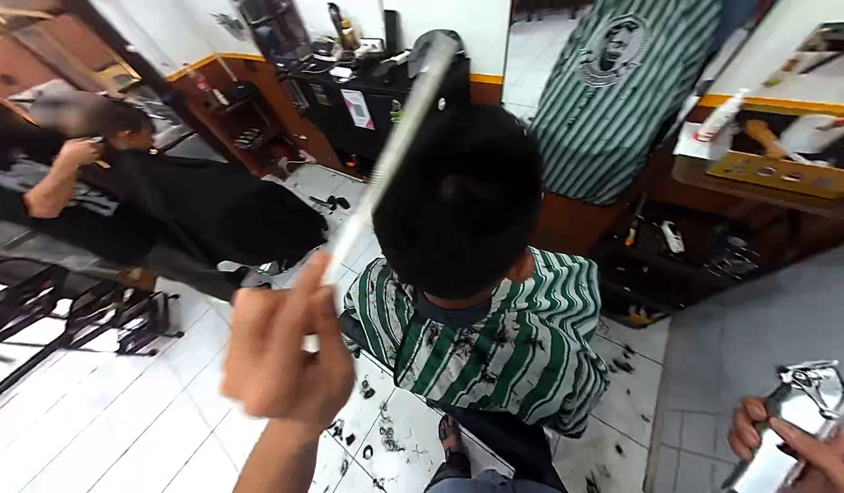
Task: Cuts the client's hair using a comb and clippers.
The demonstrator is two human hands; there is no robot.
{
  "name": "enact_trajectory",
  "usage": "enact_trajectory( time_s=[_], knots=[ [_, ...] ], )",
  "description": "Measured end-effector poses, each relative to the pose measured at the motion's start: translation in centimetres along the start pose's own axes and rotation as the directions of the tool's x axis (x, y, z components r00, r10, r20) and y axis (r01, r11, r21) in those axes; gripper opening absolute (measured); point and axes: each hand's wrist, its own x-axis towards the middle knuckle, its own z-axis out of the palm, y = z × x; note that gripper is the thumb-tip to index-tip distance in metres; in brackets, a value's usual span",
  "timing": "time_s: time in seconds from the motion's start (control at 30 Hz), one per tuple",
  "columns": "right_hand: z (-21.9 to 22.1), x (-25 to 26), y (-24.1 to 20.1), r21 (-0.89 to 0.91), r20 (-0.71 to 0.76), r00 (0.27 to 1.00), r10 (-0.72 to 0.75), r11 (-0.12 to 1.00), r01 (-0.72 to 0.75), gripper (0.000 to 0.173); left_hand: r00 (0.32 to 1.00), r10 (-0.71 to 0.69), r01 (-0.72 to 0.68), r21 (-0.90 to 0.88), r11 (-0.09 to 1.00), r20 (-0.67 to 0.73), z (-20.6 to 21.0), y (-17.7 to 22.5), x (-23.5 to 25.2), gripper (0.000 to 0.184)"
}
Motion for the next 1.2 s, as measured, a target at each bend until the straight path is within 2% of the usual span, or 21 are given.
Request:
enact_trajectory(
  time_s=[0.1, 0.17, 0.2, 0.27, 0.3, 0.37, 0.43, 0.5, 0.57, 0.67, 0.77, 0.83, 0.87, 0.9, 0.97, 1.03, 1.1, 1.2],
  knots=[
    [2.1, -4.1, 0.8, 0.024, -0.101, 0.993, -0.069, 0.997, 0.072, 0.041, 0.998, 0.056, -0.057, 0.031, 0.998, 0.02, 2.0, -2.2, -0.9, 0.024],
    [2.9, -6.6, 0.8, 0.035, -0.139, 0.987, -0.086, 0.995, 0.091, 0.04, 0.997, -0.048, 0.042, 0.105, 0.994, 0.059, 1.1, -6.0, -1.3, 0.024],
    [3.1, -7.6, 0.7, 0.039, -0.16, 0.983, -0.093, 0.994, 0.1, 0.039, 0.989, -0.132, 0.127, 0.075, 0.989, 0.067, 0.4, -8.1, -1.1, 0.027],
    [3.0, -9.1, 0.8, 0.024, -0.179, 0.978, -0.105, 0.994, 0.111, 0.042, 0.958, -0.268, 0.282, -0.168, 0.944, 0.105, -0.5, -12.0, 0.5, 0.032],
    [2.8, -9.6, 1.0, 0.013, -0.184, 0.976, -0.112, 0.993, 0.117, 0.045, 0.95, -0.274, 0.311, -0.335, 0.89, 0.152, -0.5, -13.5, 1.9, 0.029],
    [2.3, -10.1, 0.9, 0.006, -0.195, 0.971, -0.141, 0.989, 0.145, 0.049, 0.946, -0.115, 0.287, -0.611, 0.738, 0.304, 0.9, -14.2, 6.0, 0.024],
    [2.7, -10.5, 0.9, -0.011, -0.209, 0.963, -0.17, 0.985, 0.171, 0.047, 0.898, 0.138, 0.245, -0.735, 0.632, 0.417, 3.3, -13.4, 10.8, 0.023],
    [3.9, -11.2, 1.0, -0.015, -0.23, 0.955, -0.187, 0.982, 0.189, 0.048, 0.837, 0.274, 0.225, -0.755, 0.616, 0.473, 5.7, -12.4, 14.7, 0.018],
    [5.4, -12.9, 1.3, -0.002, -0.243, 0.95, -0.199, 0.979, 0.204, 0.051, 0.766, 0.35, 0.233, -0.74, 0.631, 0.539, 7.5, -12.7, 16.5, 0.019],
    [7.4, -15.9, 2.7, 0.033, -0.276, 0.934, -0.226, 0.969, 0.245, 0.052, 0.716, 0.445, 0.198, -0.767, 0.61, 0.538, 8.4, -14.6, 15.9, 0.022],
    [10.6, -19.0, 4.8, 0.004, -0.423, 0.864, -0.273, 0.953, 0.303, 0.053, 0.649, 0.608, 0.005, -0.801, 0.599, 0.458, 7.5, -16.8, 12.0, 0.029],
    [13.0, -20.7, 6.3, -0.022, -0.511, 0.811, -0.284, 0.948, 0.318, 0.052, 0.574, 0.723, -0.064, -0.859, 0.507, 0.384, 7.5, -18.1, 10.1, 0.026],
    [14.3, -21.4, 7.1, -0.033, -0.547, 0.787, -0.287, 0.946, 0.322, 0.05, 0.563, 0.752, -0.048, -0.895, 0.444, 0.343, 8.2, -18.9, 10.2, 0.024],
    [15.6, -21.9, 7.8, -0.041, -0.58, 0.762, -0.289, 0.944, 0.327, 0.047, 0.58, 0.749, 0.015, -0.923, 0.383, 0.32, 9.3, -20.0, 11.0, 0.022],
    [18.2, -22.5, 8.8, -0.045, -0.618, 0.732, -0.289, 0.942, 0.334, 0.042, 0.668, 0.675, 0.127, -0.942, 0.31, 0.312, 12.7, -21.3, 14.0, 0.022],
    [21.1, -22.7, 9.6, -0.025, -0.64, 0.717, -0.277, 0.94, 0.341, 0.042, 0.729, 0.586, 0.208, -0.93, 0.304, 0.355, 14.8, -19.5, 16.9, 0.024],
    [23.6, -22.8, 10.3, -0.017, -0.642, 0.715, -0.278, 0.937, 0.349, 0.047, 0.734, 0.588, 0.189, -0.934, 0.304, 0.34, 16.1, -18.0, 18.0, 0.026],
    [26.4, -23.3, 10.7, -0.01, -0.642, 0.711, -0.288, 0.93, 0.368, 0.054, 0.677, 0.664, 0.089, -0.932, 0.353, 0.316, 15.4, -18.9, 14.9, 0.032]
  ],
)
